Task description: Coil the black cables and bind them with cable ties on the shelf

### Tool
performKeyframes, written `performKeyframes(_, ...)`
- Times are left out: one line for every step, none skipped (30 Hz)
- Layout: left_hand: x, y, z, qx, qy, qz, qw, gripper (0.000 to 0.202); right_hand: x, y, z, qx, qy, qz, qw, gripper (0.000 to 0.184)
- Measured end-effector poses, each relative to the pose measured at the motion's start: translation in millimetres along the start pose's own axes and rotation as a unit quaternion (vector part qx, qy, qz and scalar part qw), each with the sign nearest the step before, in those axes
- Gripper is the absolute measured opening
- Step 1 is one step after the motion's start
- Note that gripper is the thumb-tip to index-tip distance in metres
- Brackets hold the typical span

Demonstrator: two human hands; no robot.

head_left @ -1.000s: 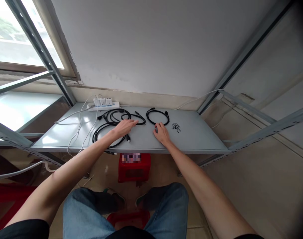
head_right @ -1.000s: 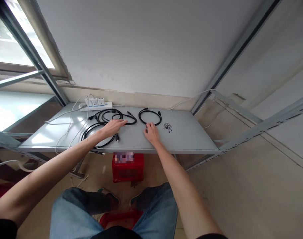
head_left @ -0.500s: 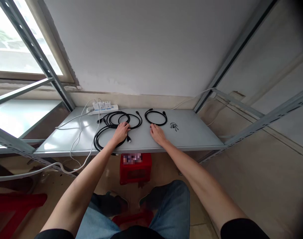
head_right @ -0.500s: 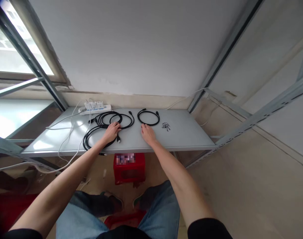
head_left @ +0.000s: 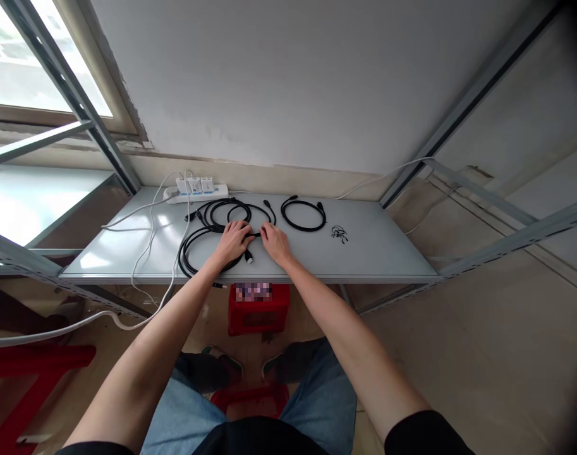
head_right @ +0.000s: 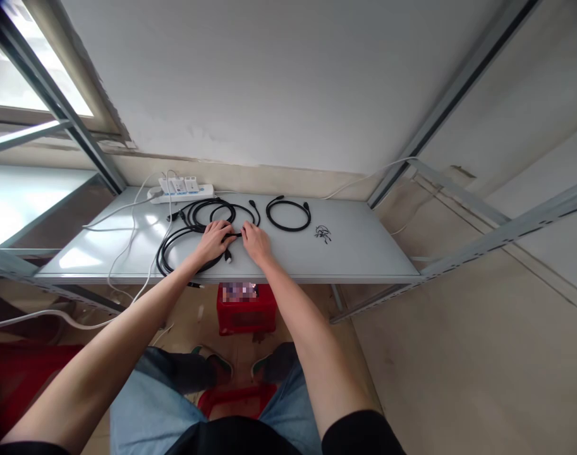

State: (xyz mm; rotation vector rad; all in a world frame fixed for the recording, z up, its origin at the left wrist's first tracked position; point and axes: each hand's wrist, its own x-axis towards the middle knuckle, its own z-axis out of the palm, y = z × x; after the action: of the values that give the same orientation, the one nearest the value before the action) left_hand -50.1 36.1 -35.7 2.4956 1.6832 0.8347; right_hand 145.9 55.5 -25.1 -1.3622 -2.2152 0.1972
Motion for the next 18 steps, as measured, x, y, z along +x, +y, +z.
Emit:
performKeyframes(0.0, -0.6, 0.7, 0.0, 0.0, -0.002, 1.0, 0.019, -0.5, 0.8, 0.0, -0.002, -0.002, 0.001, 1.0, 0.021)
performKeyframes(0.0, -1.1, 1.2, -0.001, 0.001, -0.004, 1.0, 0.019, -0.8, 1.2, 0.0, -0.003, -0.004, 0.003, 1.0, 0.022)
performKeyframes(-0.1, -1.4, 1.6, -0.001, 0.001, -0.006, 1.0, 0.019, -0.7, 1.3, 0.0, -0.004, -0.004, 0.005, 1.0, 0.022)
performKeyframes(-0.1, -1.6, 1.9, -0.002, 0.001, -0.009, 1.0, 0.019, -0.5, 1.3, 0.1, -0.005, 0.0, 0.009, 1.0, 0.022)
performKeyframes(-0.2, -1.7, 1.9, -0.002, 0.001, -0.011, 1.0, 0.02, -0.3, 1.2, 0.2, -0.007, 0.006, 0.013, 1.0, 0.022)
performKeyframes(-0.3, -1.5, 1.7, -0.001, 0.001, -0.013, 1.0, 0.02, -0.1, 1.3, 0.4, -0.009, 0.014, 0.019, 1.0, 0.021)
performKeyframes(-0.4, -1.2, 1.3, -0.001, 0.001, -0.015, 1.0, 0.021, 0.0, 1.5, 0.5, -0.01, 0.023, 0.025, 0.999, 0.022)
performKeyframes(-0.5, -0.7, 0.9, -0.001, 0.001, -0.017, 1.0, 0.021, -0.1, 1.9, 0.7, -0.01, 0.031, 0.031, 0.999, 0.022)
performKeyframes(-0.6, -0.1, 0.3, 0.0, 0.001, -0.02, 1.0, 0.021, -0.2, 2.3, 0.8, -0.008, 0.038, 0.035, 0.999, 0.023)
performKeyframes(-0.7, 0.5, -0.2, 0.0, 0.001, -0.021, 1.0, 0.021, -0.3, 2.9, 0.9, -0.004, 0.042, 0.037, 0.998, 0.025)
performKeyframes(-0.8, 1.1, -0.7, 0.0, 0.001, -0.022, 1.0, 0.02, -0.6, 3.5, 1.0, 0.002, 0.044, 0.035, 0.998, 0.026)
performKeyframes(-0.9, 1.7, -1.1, 0.0, 0.001, -0.022, 1.0, 0.02, -0.9, 4.1, 1.2, 0.01, 0.046, 0.031, 0.998, 0.027)
performKeyframes(-1.1, 2.2, -1.4, 0.001, 0.001, -0.021, 1.0, 0.021, -1.1, 4.8, 1.4, 0.02, 0.048, 0.024, 0.998, 0.027)
performKeyframes(-1.2, 2.6, -1.7, 0.002, 0.001, -0.02, 1.0, 0.021, -1.2, 5.6, 1.8, 0.031, 0.051, 0.018, 0.998, 0.027)
performKeyframes(-1.2, 2.9, -1.9, 0.003, 0.002, -0.02, 1.0, 0.021, -1.1, 6.6, 2.4, 0.045, 0.056, 0.013, 0.997, 0.026)
performKeyframes(-1.2, 3.3, -2.1, 0.004, 0.001, -0.02, 1.0, 0.021, -0.9, 7.8, 3.1, 0.061, 0.061, 0.01, 0.996, 0.025)
performKeyframes(-1.2, 3.6, -2.3, 0.003, 0.001, -0.021, 1.0, 0.021, -0.3, 9.2, 4.0, 0.08, 0.068, 0.01, 0.994, 0.023)
performKeyframes(-1.0, 3.9, -2.5, 0.003, 0.001, -0.022, 1.0, 0.02, 0.7, 10.8, 5.1, 0.102, 0.074, 0.011, 0.992, 0.022)
